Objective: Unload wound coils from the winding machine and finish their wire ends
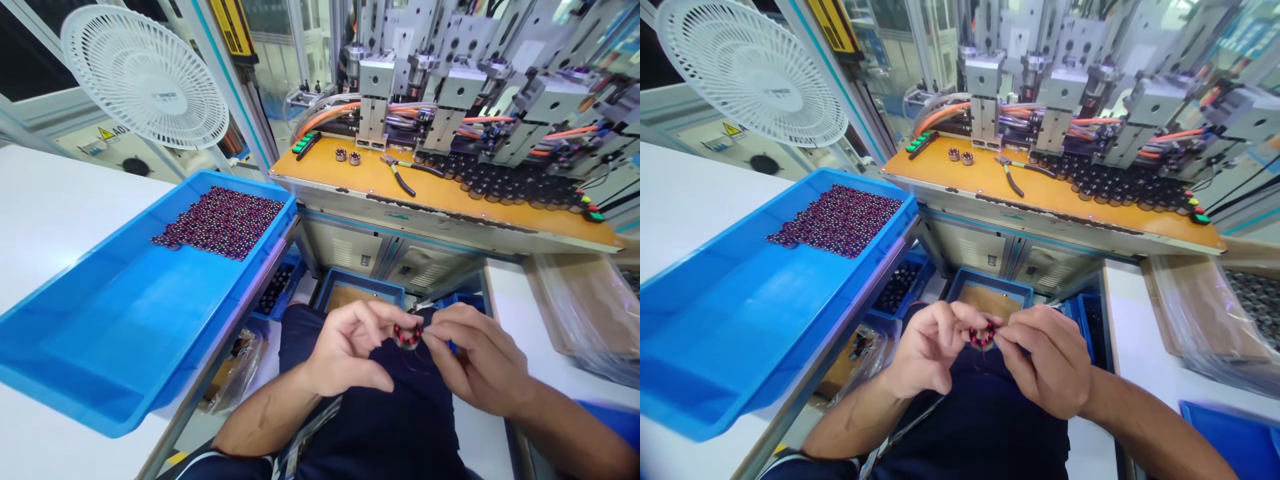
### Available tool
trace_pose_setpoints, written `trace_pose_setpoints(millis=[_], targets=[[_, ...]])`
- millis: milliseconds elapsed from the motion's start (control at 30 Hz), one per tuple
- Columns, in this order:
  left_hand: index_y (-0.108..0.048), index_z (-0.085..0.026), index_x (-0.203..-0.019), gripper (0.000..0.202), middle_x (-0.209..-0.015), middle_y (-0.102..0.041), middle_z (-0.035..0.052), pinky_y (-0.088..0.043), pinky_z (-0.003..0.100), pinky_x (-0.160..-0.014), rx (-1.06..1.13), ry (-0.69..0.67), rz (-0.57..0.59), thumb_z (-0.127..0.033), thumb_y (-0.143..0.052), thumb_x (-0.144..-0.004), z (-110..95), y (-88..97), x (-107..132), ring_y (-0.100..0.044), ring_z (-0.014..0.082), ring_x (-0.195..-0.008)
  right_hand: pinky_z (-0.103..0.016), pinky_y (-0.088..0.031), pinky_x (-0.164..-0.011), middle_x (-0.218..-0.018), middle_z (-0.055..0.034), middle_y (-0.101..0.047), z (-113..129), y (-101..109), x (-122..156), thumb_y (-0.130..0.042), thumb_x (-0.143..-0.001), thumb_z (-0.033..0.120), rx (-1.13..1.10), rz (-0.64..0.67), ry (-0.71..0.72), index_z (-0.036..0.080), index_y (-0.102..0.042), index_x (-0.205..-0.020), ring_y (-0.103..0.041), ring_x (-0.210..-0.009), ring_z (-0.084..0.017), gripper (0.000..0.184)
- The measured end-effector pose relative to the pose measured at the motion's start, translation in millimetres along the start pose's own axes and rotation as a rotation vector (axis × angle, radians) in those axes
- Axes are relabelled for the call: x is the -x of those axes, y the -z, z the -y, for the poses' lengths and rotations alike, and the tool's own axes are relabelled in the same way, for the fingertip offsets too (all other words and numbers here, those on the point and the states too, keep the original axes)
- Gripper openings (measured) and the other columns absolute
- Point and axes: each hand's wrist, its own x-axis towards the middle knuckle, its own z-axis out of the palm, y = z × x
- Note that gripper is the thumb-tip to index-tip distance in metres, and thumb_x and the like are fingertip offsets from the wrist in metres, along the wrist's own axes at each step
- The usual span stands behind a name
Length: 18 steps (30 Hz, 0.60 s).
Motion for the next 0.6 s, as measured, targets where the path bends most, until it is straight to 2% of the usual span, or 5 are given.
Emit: trace_pose_setpoints(millis=[100, 200, 267, 433, 600], targets=[[-0.063, -0.023, -0.096, 0.047, -0.108, -0.074, 0.0049, -0.049, 0.041, -0.103, 0.101, 0.124, -0.035, -0.04, -0.091, -0.063, 4, 1.2, -2, -0.068, 0.0251, -0.115, -0.025, -0.056, -0.058, -0.07, -0.0028, -0.065, 2, 5, -3, -0.055, -0.096, 0.013, -0.035, 0.083, 0.084, 0.017, -0.063, -0.081, -0.064, -0.061, -0.012, 0.018], [-0.064, -0.014, -0.102, 0.057, -0.09, -0.072, 0.0082, -0.054, 0.027, -0.073, 0.072, 0.387, 0.061, -0.059, -0.081, -0.07, 7, 1.6, -2, -0.072, 0.017, -0.079, -0.024, -0.055, -0.055, -0.067, -0.0031, -0.065, 2, 10, -6, -0.051, -0.1, 0.016, -0.012, 0.142, 0.141, 0.016, -0.064, -0.077, -0.063, -0.059, -0.011, 0.026], [-0.062, -0.013, -0.096, 0.049, -0.07, -0.067, 0.0034, -0.048, 0.022, -0.057, 0.054, 0.475, 0.134, -0.058, -0.072, -0.081, 6, 1.3, -2, -0.063, 0.011, -0.055, -0.024, -0.055, -0.055, -0.066, -0.0031, -0.065, 0, 12, -5, -0.051, -0.1, 0.016, -0.007, 0.129, 0.154, 0.016, -0.064, -0.077, -0.063, -0.059, -0.011, 0.026], [-0.055, -0.019, -0.104, 0.02, -0.073, -0.068, -0.0018, -0.051, 0.02, -0.058, 0.017, 0.319, 0.087, -0.025, -0.068, -0.091, 4, -2.8, -1, -0.066, 0.0088, -0.057, -0.025, -0.057, -0.057, -0.073, -0.003, -0.067, -3, 9, 1, -0.058, -0.095, 0.014, 0.036, 0.054, 0.117, 0.016, -0.064, -0.087, -0.064, -0.062, -0.012, 0.011], [-0.062, -0.02, -0.092, 0.029, -0.11, -0.069, 0.002, -0.057, 0.029, -0.084, 0.002, 0.044, -0.035, -0.01, -0.082, -0.073, 3, -10.6, -1, -0.073, 0.0137, -0.088, -0.024, -0.056, -0.058, -0.075, -0.0042, -0.067, 0, 6, 3, -0.058, -0.092, 0.01, 0.061, 0.002, 0.0, 0.015, -0.063, -0.089, -0.065, -0.064, -0.013, 0.008]])
